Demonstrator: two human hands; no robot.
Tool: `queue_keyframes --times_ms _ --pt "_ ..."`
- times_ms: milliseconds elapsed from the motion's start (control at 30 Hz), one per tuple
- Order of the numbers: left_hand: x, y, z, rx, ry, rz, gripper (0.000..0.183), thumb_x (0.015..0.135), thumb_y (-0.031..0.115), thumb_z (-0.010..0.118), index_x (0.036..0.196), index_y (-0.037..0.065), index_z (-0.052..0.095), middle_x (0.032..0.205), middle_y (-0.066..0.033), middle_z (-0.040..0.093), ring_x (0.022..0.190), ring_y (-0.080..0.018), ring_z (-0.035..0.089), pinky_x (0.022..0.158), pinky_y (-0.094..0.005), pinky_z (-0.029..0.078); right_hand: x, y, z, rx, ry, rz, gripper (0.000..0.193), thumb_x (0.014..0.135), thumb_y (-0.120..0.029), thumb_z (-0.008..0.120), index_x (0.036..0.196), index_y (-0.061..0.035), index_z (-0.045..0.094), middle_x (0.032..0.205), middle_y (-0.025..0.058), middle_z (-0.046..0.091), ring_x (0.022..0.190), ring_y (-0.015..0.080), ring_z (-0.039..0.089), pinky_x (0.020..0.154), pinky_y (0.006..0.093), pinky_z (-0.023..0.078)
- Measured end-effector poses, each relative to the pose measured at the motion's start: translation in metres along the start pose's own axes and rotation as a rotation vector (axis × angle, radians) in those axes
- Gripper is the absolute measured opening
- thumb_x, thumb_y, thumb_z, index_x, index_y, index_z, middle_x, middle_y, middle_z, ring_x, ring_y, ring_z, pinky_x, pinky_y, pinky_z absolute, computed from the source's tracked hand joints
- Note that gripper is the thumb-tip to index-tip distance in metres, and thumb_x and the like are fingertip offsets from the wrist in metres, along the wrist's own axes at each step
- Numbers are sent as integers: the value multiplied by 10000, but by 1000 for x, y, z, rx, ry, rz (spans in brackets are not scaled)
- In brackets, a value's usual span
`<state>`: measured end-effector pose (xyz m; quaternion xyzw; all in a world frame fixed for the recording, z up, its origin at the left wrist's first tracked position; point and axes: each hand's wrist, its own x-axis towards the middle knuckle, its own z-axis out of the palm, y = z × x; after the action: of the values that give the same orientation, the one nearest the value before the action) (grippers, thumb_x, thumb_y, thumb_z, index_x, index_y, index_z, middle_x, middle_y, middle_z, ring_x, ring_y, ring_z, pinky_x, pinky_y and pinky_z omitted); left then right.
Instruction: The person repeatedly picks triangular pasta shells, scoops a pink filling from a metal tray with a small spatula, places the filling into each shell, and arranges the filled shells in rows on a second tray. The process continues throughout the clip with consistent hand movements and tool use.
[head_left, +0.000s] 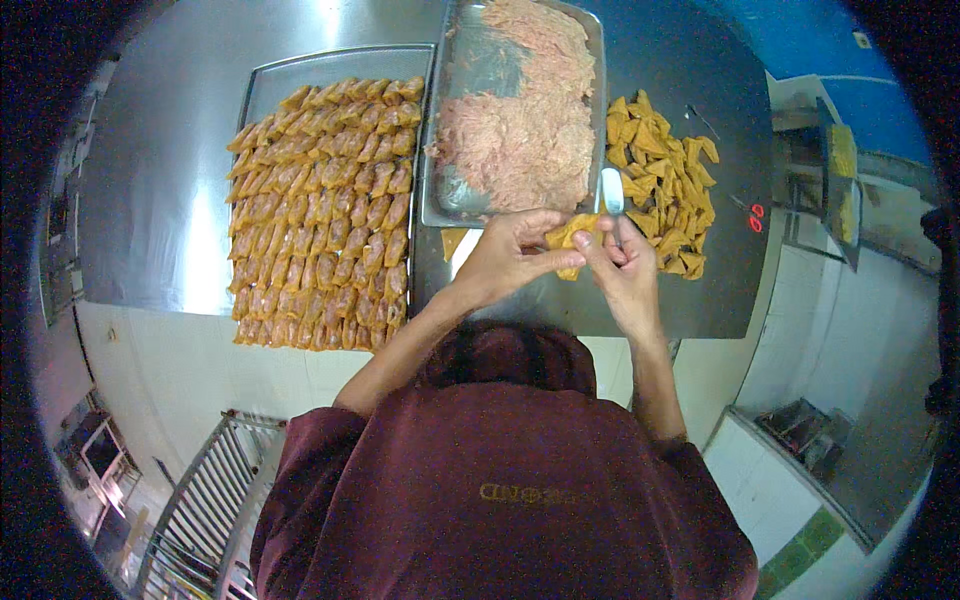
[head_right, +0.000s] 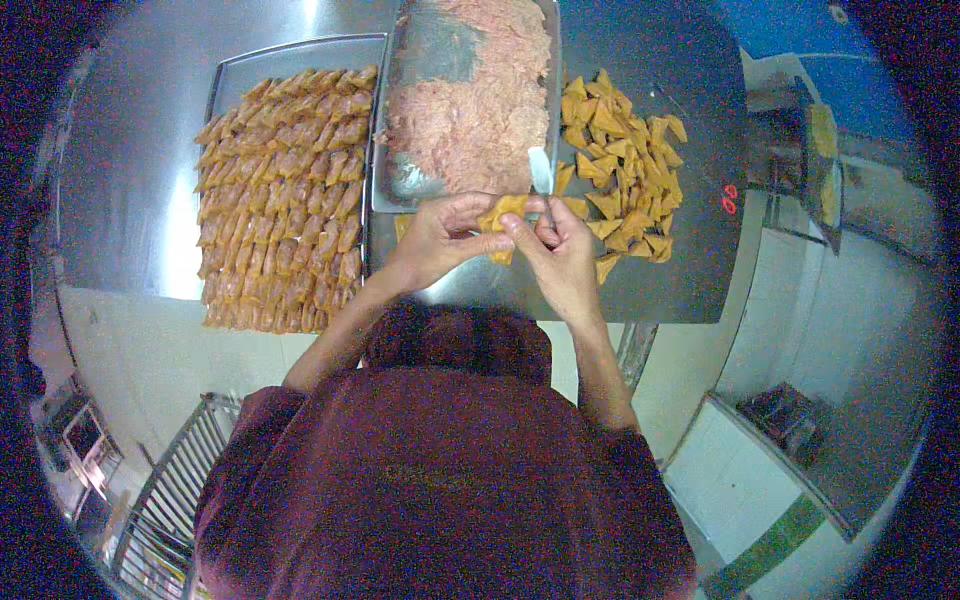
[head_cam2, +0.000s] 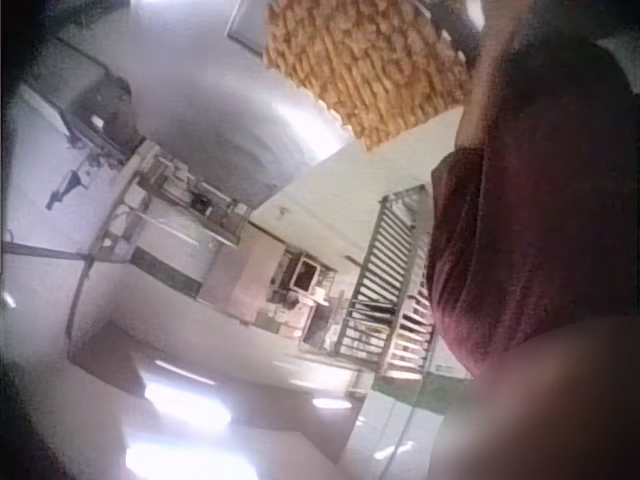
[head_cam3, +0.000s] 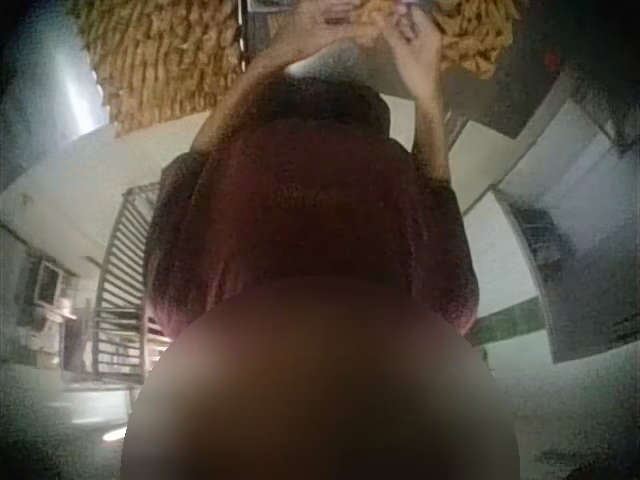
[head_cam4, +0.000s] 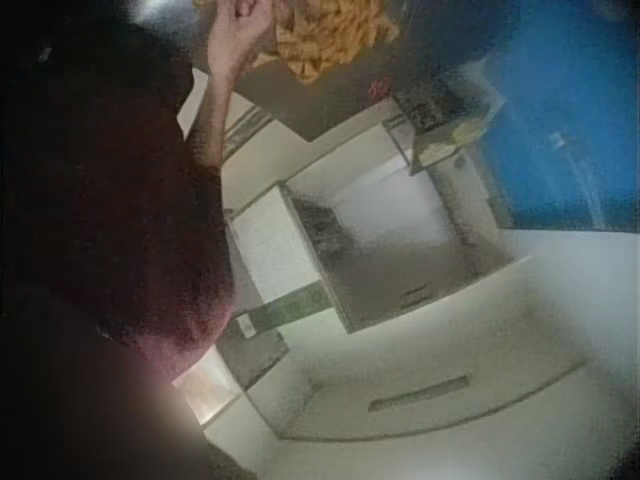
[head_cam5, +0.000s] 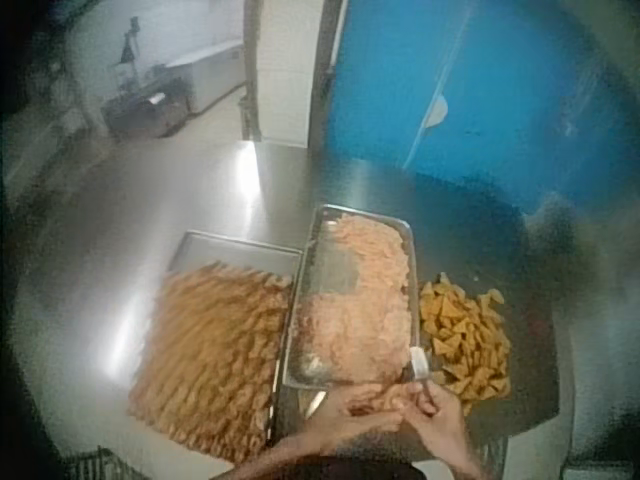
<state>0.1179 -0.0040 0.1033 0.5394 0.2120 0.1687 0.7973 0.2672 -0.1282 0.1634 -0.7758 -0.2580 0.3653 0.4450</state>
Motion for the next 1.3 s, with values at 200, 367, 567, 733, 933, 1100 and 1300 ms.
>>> queue_keyframes --times_ms 200,367,567,733,933,1100,1300 --pt "-7 6 -11 -14 15 14 294 1059 188 686 1265 -21 700 981 5 713 868 -58 612 771 -250 513 -10 -19 14 -200 0 -37 271 986 -254 815 1106 -28 725 722 -114 333 626 29 297 554 242 261" --pt "-17 4 -20 88 79 58 239 1041 115 578 1197 -21 698 941 11 674 832 -66 579 745 -254 495 -3 -10 33 -82 -33 2 252 1036 -255 747 1127 -21 724 694 -71 430 628 35 335 543 260 290" --pt "-25 -20 -58 -49 302 -106 346 997 67 595 1321 -26 670 1091 -72 758 1025 -164 732 926 -331 595 26 -1 54 -431 -83 -346 271 1086 -254 636 1161 2 678 829 167 691 757 307 685 689 456 527" --pt "-47 -39 -108 -33 509 -78 285 1018 83 644 1284 -13 682 1124 -64 756 989 -152 719 886 -322 593 98 22 67 -648 -179 -463 228 1070 -178 593 1208 -23 688 970 262 738 964 479 717 835 555 562" --pt "-64 -26 -131 -61 611 -166 294 1034 76 614 1305 -20 674 1144 -71 751 995 -157 731 891 -331 608 173 39 88 -730 -192 -471 233 1044 -136 609 1206 -36 742 1026 241 754 983 445 728 858 513 561" --pt "-65 -14 -133 -156 664 -171 303 1041 47 544 1307 -31 666 1166 -103 738 1001 -195 753 899 -361 639 197 45 111 -683 -238 -468 265 1040 -132 620 1252 -37 748 1089 234 767 1025 411 742 890 479 568" --pt "-65 -12 -137 -161 661 -185 302 1047 46 536 1306 -21 675 1157 -105 728 986 -191 750 900 -363 643 206 43 117 -770 -449 -467 262 1032 -123 630 1244 -37 758 1137 238 763 1049 403 743 915 455 573"
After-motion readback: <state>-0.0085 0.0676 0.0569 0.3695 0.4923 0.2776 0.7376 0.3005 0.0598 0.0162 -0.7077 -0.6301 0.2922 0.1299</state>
